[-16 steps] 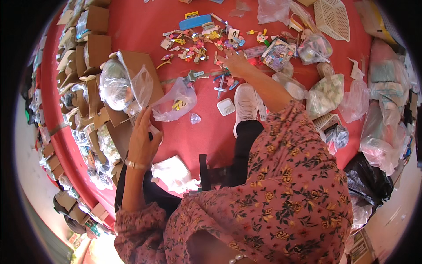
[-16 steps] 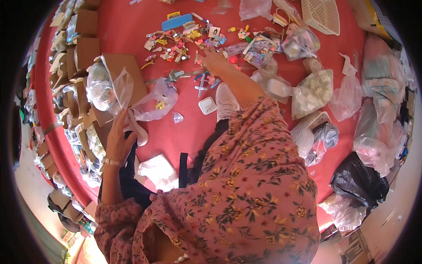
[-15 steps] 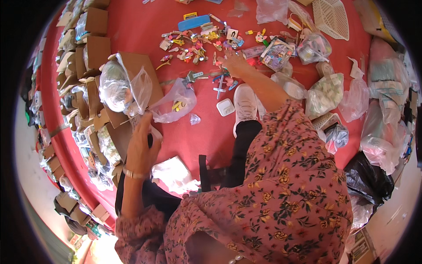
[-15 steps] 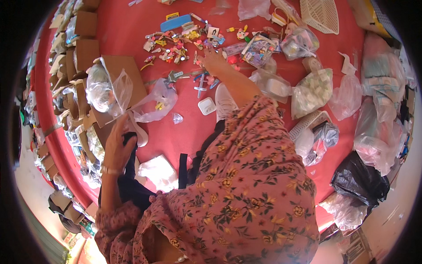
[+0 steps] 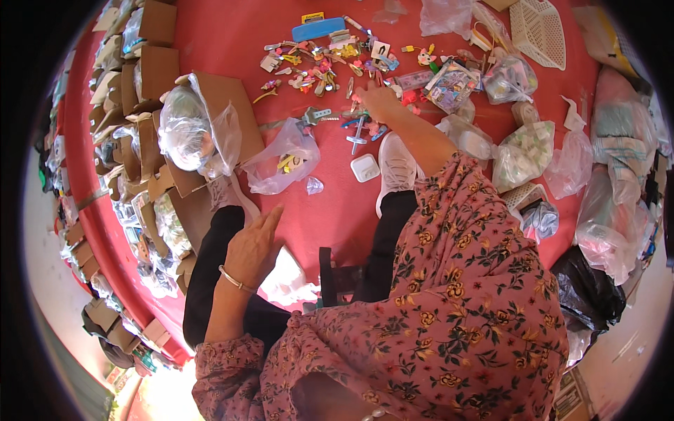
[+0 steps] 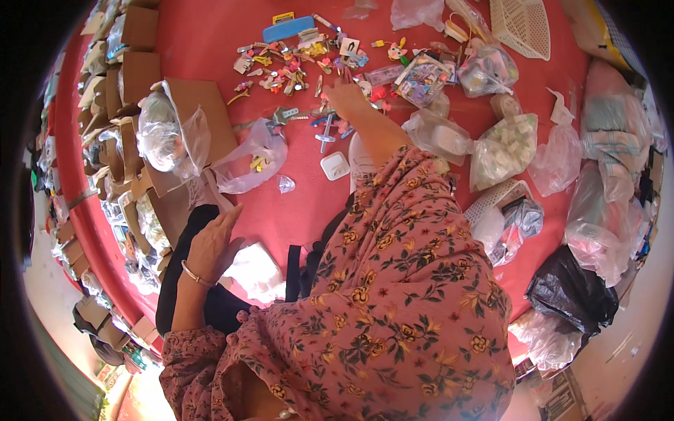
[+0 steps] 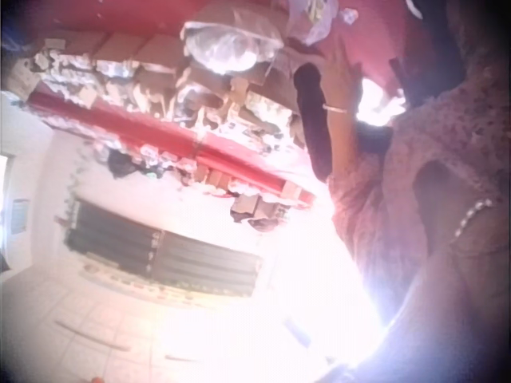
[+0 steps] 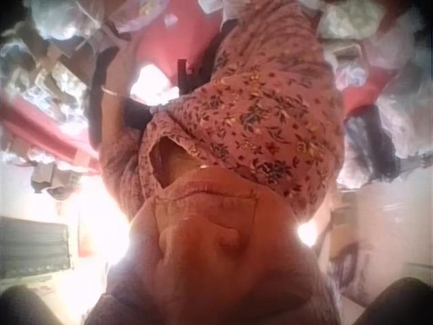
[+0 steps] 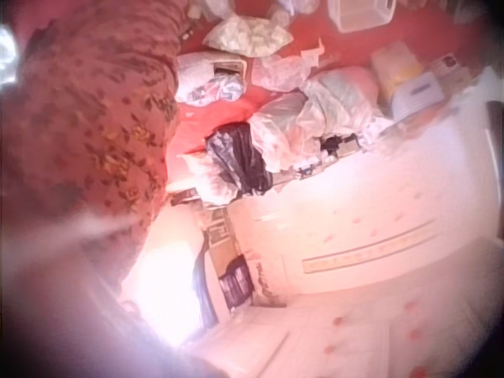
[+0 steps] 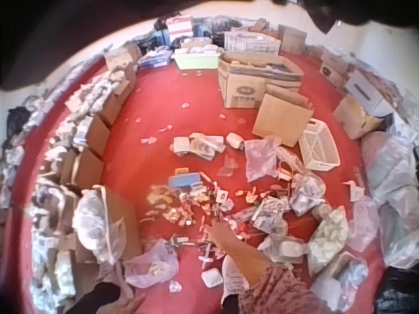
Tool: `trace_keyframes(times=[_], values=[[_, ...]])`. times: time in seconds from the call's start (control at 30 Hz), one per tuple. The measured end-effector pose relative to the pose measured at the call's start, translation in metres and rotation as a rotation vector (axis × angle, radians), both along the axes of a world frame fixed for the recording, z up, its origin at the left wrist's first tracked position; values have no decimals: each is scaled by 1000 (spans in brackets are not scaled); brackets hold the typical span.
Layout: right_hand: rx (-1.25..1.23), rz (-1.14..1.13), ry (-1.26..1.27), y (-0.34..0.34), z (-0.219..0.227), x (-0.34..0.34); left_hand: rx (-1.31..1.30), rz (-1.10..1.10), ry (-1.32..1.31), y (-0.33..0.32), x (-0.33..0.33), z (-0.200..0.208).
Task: The person sits on a red floor surrounded by cardboard boxes and plastic bags, sorting small colorful items into a clear plastic bag. They pick up individual items from a pile and place them into the bag, occasionally adjusting the bag's position.
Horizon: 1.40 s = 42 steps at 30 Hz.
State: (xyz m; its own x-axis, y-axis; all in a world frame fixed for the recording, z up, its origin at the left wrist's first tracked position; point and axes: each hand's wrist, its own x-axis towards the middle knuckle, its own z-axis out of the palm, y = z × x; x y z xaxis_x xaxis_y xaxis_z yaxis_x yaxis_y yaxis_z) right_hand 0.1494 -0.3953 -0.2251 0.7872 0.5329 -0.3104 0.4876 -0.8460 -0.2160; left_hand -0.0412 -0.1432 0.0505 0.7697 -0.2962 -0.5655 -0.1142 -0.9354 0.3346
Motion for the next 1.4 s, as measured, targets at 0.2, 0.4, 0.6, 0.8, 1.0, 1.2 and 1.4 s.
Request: trace_keyframes(times=[0.2,0.4,0.6,0.8,1.0,1.2,1.4], values=[[-9,-56,101,3,9,5,-49,-5,-47,7,-7,-5],[8,-111,52,8,5,-7,-54,-12,-49,4,-4,-4],[71,-186,121,3,-12,4,-60,6,-36,3,-4,-3],[401,-471,403,-21,-18,31,-61,-3,-43,4,-3,-3],[885,-881,995,-39,0,45,-66,8,-42,5,-5,-5],[853,-855,1054,-35,8,38,-53,9,-38,6,-5,-5],[268,-425,547,6,10,41,-65,3,-34,6,-5,-8]])
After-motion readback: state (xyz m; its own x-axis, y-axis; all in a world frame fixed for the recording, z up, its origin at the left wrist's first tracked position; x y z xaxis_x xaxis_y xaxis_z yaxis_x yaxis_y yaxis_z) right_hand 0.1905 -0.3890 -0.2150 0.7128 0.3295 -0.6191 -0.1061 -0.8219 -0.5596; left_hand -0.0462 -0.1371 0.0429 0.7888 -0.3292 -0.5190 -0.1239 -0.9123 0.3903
